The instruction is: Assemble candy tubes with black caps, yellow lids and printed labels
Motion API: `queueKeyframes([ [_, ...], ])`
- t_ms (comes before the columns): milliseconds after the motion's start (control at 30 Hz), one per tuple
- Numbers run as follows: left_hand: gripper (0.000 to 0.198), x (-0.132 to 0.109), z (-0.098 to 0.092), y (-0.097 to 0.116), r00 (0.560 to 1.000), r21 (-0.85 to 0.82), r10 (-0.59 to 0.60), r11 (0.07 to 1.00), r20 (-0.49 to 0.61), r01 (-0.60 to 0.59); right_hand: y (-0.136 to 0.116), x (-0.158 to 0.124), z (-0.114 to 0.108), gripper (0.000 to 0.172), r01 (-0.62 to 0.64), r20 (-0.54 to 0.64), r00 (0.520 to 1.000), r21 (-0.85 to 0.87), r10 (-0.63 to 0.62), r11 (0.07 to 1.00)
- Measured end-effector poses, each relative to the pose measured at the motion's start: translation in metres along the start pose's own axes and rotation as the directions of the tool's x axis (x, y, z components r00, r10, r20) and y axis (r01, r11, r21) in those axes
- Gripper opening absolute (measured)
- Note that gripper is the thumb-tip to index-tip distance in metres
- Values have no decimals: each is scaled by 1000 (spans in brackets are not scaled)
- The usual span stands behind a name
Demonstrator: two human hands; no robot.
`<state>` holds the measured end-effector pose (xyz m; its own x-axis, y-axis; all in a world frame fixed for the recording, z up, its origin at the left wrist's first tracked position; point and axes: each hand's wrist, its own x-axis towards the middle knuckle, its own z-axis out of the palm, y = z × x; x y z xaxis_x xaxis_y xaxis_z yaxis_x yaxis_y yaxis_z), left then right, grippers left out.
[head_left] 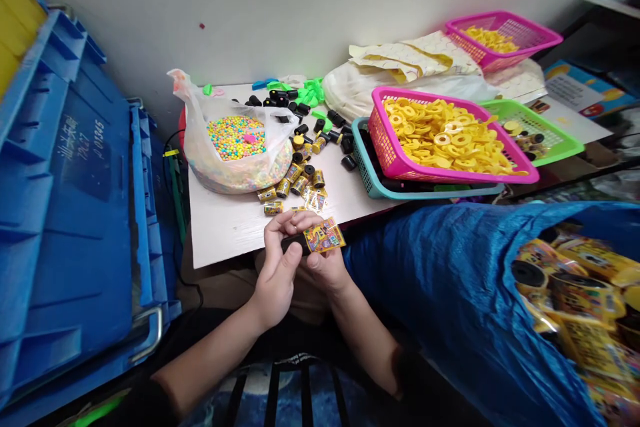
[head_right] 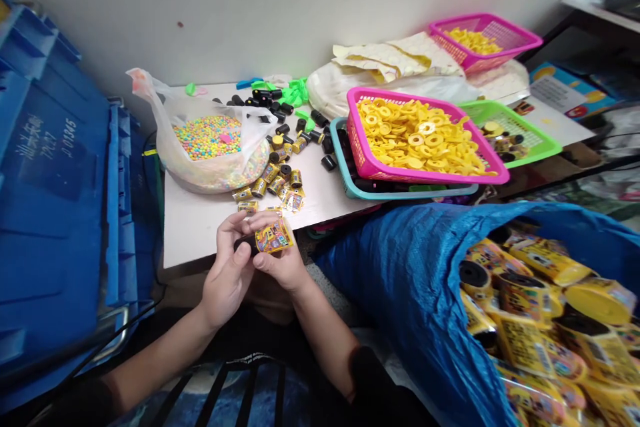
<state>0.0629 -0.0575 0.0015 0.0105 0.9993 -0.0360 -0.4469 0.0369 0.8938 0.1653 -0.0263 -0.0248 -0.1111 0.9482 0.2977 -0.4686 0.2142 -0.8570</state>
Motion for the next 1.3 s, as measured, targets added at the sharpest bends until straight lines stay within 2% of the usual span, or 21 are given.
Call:
queueKeyframes([
  [133,40,-6,2,-1,1000,41,26,999,10,-26,-1,-1,3,31,-34,12,999,95,33,995],
  [267,40,-9,3,6,997,2,-9,1000,72,9,-8,-4,5,28,-67,22,998,59,66,996],
  [400,51,-7,2,11,989,-150,-69,985,133,89,-12,-4,8,26,-108,76,991,-38,110,993],
  [500,54,-3,6,12,982,-283,-135,945,129,167,-10,-3,11,24,-137,89,985,-94,145,986],
  [567,49,-1,8,15,987,-330,-138,931,85,159,-6,-5,12,31,-140,51,988,-106,146,984],
  [667,39,4,10,20,992,-350,-129,928,16,126,-6,-5,12,61,-155,-5,988,-73,155,985],
  [733,31,7,7,24,983,-359,-183,917,5,172,-11,-3,8,75,-153,-39,988,-96,150,984],
  [833,25,12,1,24,966,-357,-258,905,-23,233,-25,3,-1,75,-77,-71,995,-220,63,972],
  [933,24,14,-4,21,978,-279,-200,944,-62,176,-34,6,-7,62,5,-61,998,-305,-25,952],
  [1033,22,13,-7,20,996,-135,-63,989,-56,55,-36,4,-9,49,50,-101,990,-398,-98,916],
  [1133,22,12,-10,22,997,-4,66,998,-35,-66,-35,0,-9,36,93,-140,970,-539,-198,837],
  [1200,24,10,-11,23,991,74,133,988,4,-132,-38,0,-10,31,89,-129,974,-544,-189,834],
  [1300,28,10,-12,23,980,155,194,968,48,-199,-46,4,-11,31,50,-78,991,-523,-107,851],
])
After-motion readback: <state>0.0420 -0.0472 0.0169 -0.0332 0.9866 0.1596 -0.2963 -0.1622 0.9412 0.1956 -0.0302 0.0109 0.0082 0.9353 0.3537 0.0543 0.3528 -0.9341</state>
